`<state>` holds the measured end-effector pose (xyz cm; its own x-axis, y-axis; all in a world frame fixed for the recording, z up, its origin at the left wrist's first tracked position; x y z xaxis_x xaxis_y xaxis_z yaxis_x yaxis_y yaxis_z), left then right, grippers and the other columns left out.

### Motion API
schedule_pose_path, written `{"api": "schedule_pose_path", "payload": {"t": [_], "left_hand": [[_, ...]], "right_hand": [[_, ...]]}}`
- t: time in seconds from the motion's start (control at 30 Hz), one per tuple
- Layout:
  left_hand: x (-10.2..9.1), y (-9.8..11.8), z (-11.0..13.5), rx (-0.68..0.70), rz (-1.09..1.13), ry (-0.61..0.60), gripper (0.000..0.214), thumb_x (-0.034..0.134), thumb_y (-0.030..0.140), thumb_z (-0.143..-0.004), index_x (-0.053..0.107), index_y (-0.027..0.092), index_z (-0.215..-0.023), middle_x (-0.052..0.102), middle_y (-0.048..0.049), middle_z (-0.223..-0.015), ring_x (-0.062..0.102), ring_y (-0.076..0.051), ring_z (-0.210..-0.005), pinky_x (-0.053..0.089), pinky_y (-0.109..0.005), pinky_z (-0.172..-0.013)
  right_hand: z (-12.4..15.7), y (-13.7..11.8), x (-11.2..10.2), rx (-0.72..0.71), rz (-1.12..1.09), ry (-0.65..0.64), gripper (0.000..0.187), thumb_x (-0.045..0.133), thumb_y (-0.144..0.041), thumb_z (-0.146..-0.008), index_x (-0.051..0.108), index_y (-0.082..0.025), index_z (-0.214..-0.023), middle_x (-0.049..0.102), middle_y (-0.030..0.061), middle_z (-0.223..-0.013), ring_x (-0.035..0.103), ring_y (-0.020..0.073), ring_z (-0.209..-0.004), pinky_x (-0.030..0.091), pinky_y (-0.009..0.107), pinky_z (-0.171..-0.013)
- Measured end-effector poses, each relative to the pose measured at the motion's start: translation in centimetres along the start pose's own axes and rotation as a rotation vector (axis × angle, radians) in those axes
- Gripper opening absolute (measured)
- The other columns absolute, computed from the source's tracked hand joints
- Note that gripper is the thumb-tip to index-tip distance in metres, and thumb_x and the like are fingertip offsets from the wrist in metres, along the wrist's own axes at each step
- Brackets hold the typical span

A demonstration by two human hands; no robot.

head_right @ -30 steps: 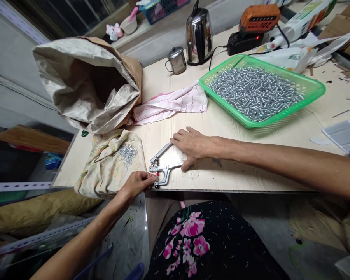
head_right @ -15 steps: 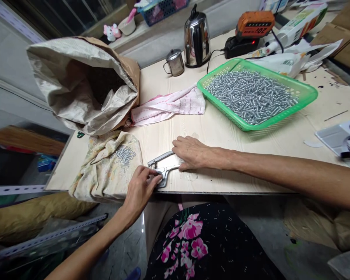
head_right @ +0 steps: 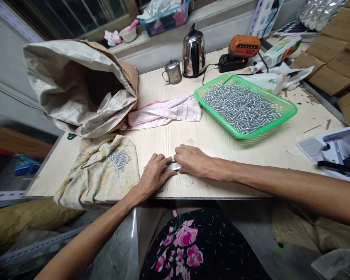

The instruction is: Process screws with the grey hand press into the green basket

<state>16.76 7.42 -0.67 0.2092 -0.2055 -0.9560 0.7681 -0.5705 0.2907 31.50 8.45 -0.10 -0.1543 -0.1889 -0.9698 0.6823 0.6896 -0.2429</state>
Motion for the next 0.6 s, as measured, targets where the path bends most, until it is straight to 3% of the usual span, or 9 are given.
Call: {"api": "schedule_pose_path", "payload": {"t": [0.07, 0.17, 0.3, 0.4, 0.47, 0.53, 0.6], "left_hand": [[0.2, 0.1, 0.0, -0.019, 0.004, 0.044, 0.018, 0.063, 0.034, -0.091, 0.064, 0.018, -0.1, 0.059, -0.0062, -0.092, 0.05, -0.024, -0.092, 0.045, -0.037, -0.08], [0.5, 0.1, -0.2, -0.05, -0.019, 0.073, 0.016, 0.059, 0.033, -0.093, 0.065, 0.018, -0.09, 0.06, -0.0066, -0.089, 0.05, -0.023, -0.089, 0.045, -0.037, -0.078], [0.8, 0.5, 0.2, -0.099, -0.077, 0.06, 0.025, 0.062, 0.036, -0.091, 0.064, 0.016, -0.106, 0.065, -0.0087, -0.099, 0.054, -0.026, -0.096, 0.048, -0.039, -0.082], [1.2, 1.7, 1.8, -0.113, -0.13, 0.141, 0.051, 0.064, 0.037, -0.089, 0.051, 0.011, -0.131, 0.059, -0.0171, -0.13, 0.052, -0.033, -0.12, 0.045, -0.049, -0.099], [1.9, 3.1, 3.4, -0.06, -0.144, 0.198, 0.059, 0.061, 0.039, -0.091, 0.043, 0.01, -0.139, 0.047, -0.0192, -0.146, 0.039, -0.037, -0.137, 0.037, -0.054, -0.109], [2.8, 4.3, 4.9, -0.02, -0.134, 0.206, 0.063, 0.057, 0.043, -0.092, 0.039, 0.009, -0.142, 0.04, -0.019, -0.152, 0.031, -0.038, -0.143, 0.032, -0.055, -0.114], [3.8, 5.5, 6.1, 0.025, -0.102, 0.175, 0.065, 0.051, 0.049, -0.093, 0.04, 0.007, -0.142, 0.043, -0.018, -0.151, 0.029, -0.037, -0.144, 0.033, -0.052, -0.115]], "right_hand": [[-0.1, -0.2, 0.3, -0.005, -0.015, 0.009, 0.006, 0.061, -0.017, -0.091, 0.062, -0.014, -0.086, 0.06, 0.0071, -0.084, 0.052, 0.0194, -0.08, 0.038, 0.03, -0.069], [-0.3, -0.3, 0.7, -0.009, -0.028, 0.023, 0.017, 0.052, -0.011, -0.093, 0.06, -0.015, -0.078, 0.059, 0.0054, -0.077, 0.05, 0.0178, -0.075, 0.037, 0.029, -0.066], [-0.5, 0.6, 0.5, -0.023, -0.054, 0.025, 0.007, 0.062, -0.02, -0.09, 0.063, -0.013, -0.091, 0.059, 0.0074, -0.088, 0.051, 0.0199, -0.083, 0.038, 0.03, -0.071], [-0.8, 1.7, 0.1, -0.072, -0.045, -0.024, 0.046, 0.077, -0.045, -0.078, 0.063, -0.011, -0.106, 0.057, 0.0118, -0.098, 0.05, 0.0257, -0.092, 0.041, 0.034, -0.076], [-1.2, 2.3, 0.0, -0.11, -0.051, -0.077, 0.055, 0.076, -0.054, -0.076, 0.063, -0.011, -0.108, 0.057, 0.0126, -0.098, 0.05, 0.0263, -0.091, 0.042, 0.036, -0.078], [-1.4, 2.8, -0.1, -0.106, -0.064, -0.082, 0.046, 0.069, -0.048, -0.084, 0.063, -0.011, -0.111, 0.057, 0.0132, -0.099, 0.051, 0.0254, -0.09, 0.042, 0.036, -0.08], [-1.7, 3.2, -0.3, -0.071, -0.088, -0.051, 0.026, 0.053, -0.029, -0.096, 0.063, -0.012, -0.113, 0.058, 0.013, -0.099, 0.052, 0.0225, -0.09, 0.041, 0.035, -0.082]]}}
Point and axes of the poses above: each hand's wrist, its own z-axis away from the middle knuckle, its own x-axis out of the palm, y = z × x, the point moved 4 cm from there along -z, towards the middle knuckle
